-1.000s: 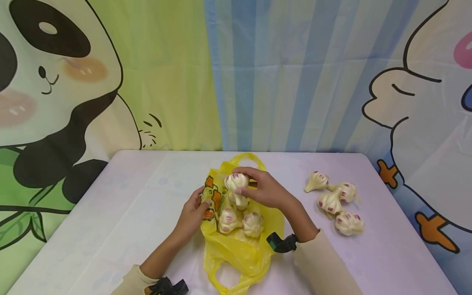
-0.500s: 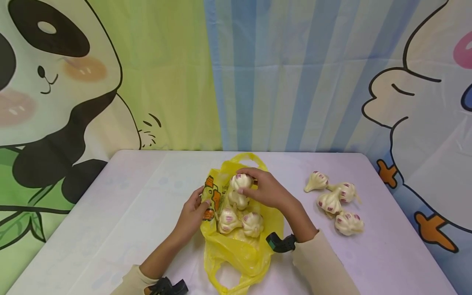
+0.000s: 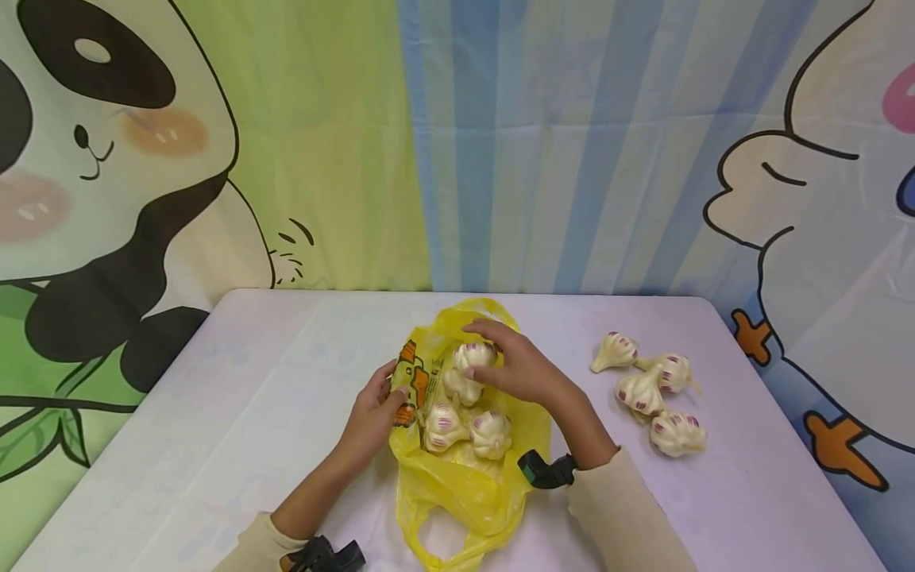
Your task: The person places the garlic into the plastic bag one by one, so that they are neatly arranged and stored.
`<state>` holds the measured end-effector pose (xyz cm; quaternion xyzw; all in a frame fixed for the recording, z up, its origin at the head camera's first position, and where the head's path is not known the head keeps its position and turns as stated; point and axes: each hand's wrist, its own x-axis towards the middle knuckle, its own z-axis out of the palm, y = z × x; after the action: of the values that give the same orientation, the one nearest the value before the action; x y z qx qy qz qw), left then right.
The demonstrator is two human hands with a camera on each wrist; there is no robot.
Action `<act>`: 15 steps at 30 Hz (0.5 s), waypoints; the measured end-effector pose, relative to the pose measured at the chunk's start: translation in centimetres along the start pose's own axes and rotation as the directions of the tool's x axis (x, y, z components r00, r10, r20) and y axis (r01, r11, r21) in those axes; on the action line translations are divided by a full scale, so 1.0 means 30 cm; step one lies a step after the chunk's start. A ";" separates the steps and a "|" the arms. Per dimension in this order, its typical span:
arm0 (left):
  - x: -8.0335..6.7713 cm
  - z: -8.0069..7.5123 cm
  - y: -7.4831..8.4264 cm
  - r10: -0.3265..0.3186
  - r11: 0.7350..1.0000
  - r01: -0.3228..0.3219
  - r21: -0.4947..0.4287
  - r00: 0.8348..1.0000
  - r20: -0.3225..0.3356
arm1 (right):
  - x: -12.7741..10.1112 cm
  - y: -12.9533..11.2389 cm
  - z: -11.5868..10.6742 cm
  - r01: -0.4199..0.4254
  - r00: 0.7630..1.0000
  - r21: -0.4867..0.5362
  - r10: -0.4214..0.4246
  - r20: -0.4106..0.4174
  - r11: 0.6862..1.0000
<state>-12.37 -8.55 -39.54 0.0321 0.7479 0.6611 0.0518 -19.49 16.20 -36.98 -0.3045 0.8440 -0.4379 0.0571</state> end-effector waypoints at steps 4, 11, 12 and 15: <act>0.000 0.000 -0.001 0.004 1.000 -0.004 -0.006 1.000 0.002 | -0.005 0.002 0.000 -0.006 1.000 -0.016 0.007 0.019 1.000; 0.002 -0.001 -0.005 0.004 1.000 -0.004 -0.008 1.000 0.004 | -0.010 0.003 0.001 -0.010 1.000 -0.033 0.011 0.019 0.999; 0.003 -0.001 -0.005 0.003 1.000 -0.002 -0.008 1.000 0.004 | -0.010 0.005 0.001 -0.006 1.000 -0.032 0.006 0.017 0.999; 0.004 -0.001 -0.006 -0.004 1.000 0.004 -0.005 1.000 0.006 | -0.010 0.009 0.000 0.009 1.000 -0.030 -0.009 0.011 1.000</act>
<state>-12.50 -8.59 -39.71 0.0326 0.7461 0.6627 0.0553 -19.37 16.49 -37.25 -0.3114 0.8488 -0.4237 0.0553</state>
